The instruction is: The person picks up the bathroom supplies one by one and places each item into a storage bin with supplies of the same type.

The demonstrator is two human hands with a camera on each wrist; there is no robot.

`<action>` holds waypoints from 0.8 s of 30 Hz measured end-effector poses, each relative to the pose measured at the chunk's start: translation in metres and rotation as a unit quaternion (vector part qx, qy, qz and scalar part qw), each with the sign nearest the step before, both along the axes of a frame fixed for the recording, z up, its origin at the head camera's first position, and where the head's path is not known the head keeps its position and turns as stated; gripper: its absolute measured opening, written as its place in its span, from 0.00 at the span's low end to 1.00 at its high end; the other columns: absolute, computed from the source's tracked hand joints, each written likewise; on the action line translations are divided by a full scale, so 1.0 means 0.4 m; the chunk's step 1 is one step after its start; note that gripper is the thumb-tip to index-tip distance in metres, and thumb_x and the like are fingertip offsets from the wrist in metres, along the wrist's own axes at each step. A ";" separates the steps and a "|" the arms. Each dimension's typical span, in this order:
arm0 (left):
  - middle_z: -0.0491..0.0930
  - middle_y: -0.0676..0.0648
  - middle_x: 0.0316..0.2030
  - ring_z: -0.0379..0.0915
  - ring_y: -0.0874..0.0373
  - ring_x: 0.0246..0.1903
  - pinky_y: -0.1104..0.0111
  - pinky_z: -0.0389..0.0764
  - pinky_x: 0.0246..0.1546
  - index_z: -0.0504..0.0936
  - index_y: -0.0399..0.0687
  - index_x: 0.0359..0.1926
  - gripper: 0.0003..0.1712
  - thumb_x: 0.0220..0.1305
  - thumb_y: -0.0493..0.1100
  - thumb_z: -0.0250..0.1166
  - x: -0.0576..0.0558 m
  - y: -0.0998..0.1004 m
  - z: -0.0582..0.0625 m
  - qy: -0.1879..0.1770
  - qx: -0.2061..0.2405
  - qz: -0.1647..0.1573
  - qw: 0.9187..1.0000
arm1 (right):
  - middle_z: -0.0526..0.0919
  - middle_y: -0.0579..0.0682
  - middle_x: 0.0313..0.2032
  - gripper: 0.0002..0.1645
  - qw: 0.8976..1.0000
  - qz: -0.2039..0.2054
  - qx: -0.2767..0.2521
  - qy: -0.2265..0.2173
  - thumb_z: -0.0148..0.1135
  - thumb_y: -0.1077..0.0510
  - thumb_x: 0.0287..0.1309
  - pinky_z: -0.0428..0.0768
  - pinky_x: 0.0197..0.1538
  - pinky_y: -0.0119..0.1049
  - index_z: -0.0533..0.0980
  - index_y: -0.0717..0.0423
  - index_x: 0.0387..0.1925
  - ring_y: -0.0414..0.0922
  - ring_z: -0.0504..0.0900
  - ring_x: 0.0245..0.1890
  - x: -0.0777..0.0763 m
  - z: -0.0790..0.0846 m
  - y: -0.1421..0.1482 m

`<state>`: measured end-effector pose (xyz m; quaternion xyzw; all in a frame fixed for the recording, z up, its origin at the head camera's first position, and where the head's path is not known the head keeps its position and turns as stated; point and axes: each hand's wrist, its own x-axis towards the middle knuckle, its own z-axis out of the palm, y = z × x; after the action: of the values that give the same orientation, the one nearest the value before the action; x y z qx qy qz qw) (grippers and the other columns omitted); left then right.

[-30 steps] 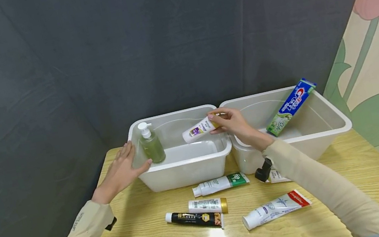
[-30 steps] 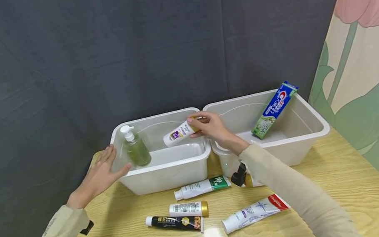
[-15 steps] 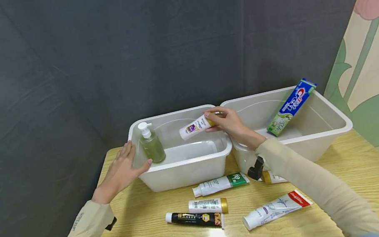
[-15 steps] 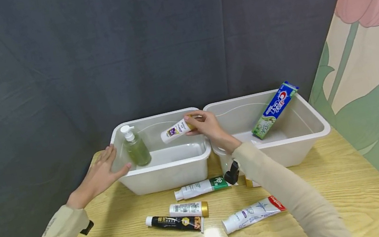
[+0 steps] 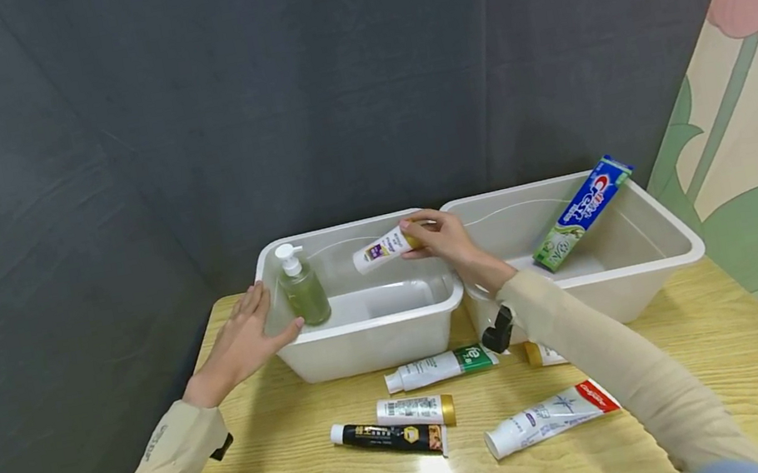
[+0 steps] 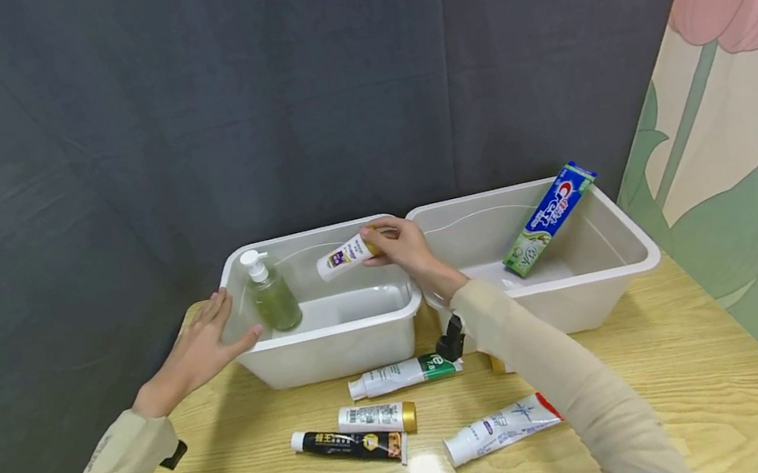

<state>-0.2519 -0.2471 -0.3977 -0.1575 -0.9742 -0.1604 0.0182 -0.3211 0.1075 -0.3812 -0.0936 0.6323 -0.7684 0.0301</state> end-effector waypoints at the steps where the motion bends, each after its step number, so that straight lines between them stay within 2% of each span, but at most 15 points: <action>1: 0.43 0.32 0.75 0.37 0.36 0.74 0.42 0.51 0.68 0.51 0.28 0.74 0.58 0.66 0.73 0.52 0.000 0.000 0.000 -0.001 0.000 0.000 1.000 | 0.80 0.60 0.41 0.24 1.000 0.000 0.003 0.000 0.59 0.65 0.68 0.85 0.39 0.39 0.69 0.79 0.60 0.45 0.85 0.33 0.000 0.002 -0.003; 7: 0.43 0.32 0.75 0.37 0.36 0.74 0.41 0.52 0.68 0.52 0.28 0.74 0.57 0.65 0.72 0.53 0.000 0.001 0.001 -0.003 0.002 -0.001 1.000 | 0.78 0.67 0.45 0.23 1.000 -0.005 0.009 -0.012 0.56 0.66 0.70 0.85 0.39 0.38 0.68 0.79 0.60 0.45 0.84 0.34 -0.001 0.012 -0.024; 14: 0.44 0.31 0.75 0.37 0.37 0.74 0.43 0.52 0.68 0.52 0.28 0.74 0.57 0.66 0.72 0.53 0.000 0.001 0.002 0.002 0.001 -0.004 1.000 | 0.77 0.65 0.44 0.22 1.000 -0.013 0.008 -0.021 0.53 0.67 0.71 0.84 0.39 0.35 0.67 0.80 0.60 0.46 0.83 0.34 -0.007 0.009 -0.044; 19: 0.44 0.31 0.75 0.37 0.37 0.74 0.42 0.52 0.68 0.52 0.28 0.74 0.57 0.65 0.72 0.53 0.001 0.002 0.004 0.002 0.000 -0.003 1.000 | 0.77 0.68 0.46 0.22 1.000 -0.012 0.009 -0.023 0.52 0.67 0.71 0.84 0.40 0.35 0.67 0.81 0.60 0.48 0.83 0.35 -0.018 -0.001 -0.056; 24: 0.43 0.31 0.75 0.37 0.37 0.74 0.41 0.53 0.67 0.52 0.28 0.74 0.57 0.66 0.72 0.53 0.003 0.002 0.006 0.003 0.001 -0.004 1.000 | 0.76 0.69 0.47 0.22 0.999 -0.017 0.019 -0.044 0.52 0.67 0.72 0.84 0.39 0.33 0.67 0.80 0.61 0.49 0.83 0.36 -0.027 -0.004 -0.067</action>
<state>-0.2508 -0.2461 -0.3954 -0.1618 -0.9734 -0.1606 0.0211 -0.3320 0.0806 -0.3829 -0.0483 0.6461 -0.7604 0.0461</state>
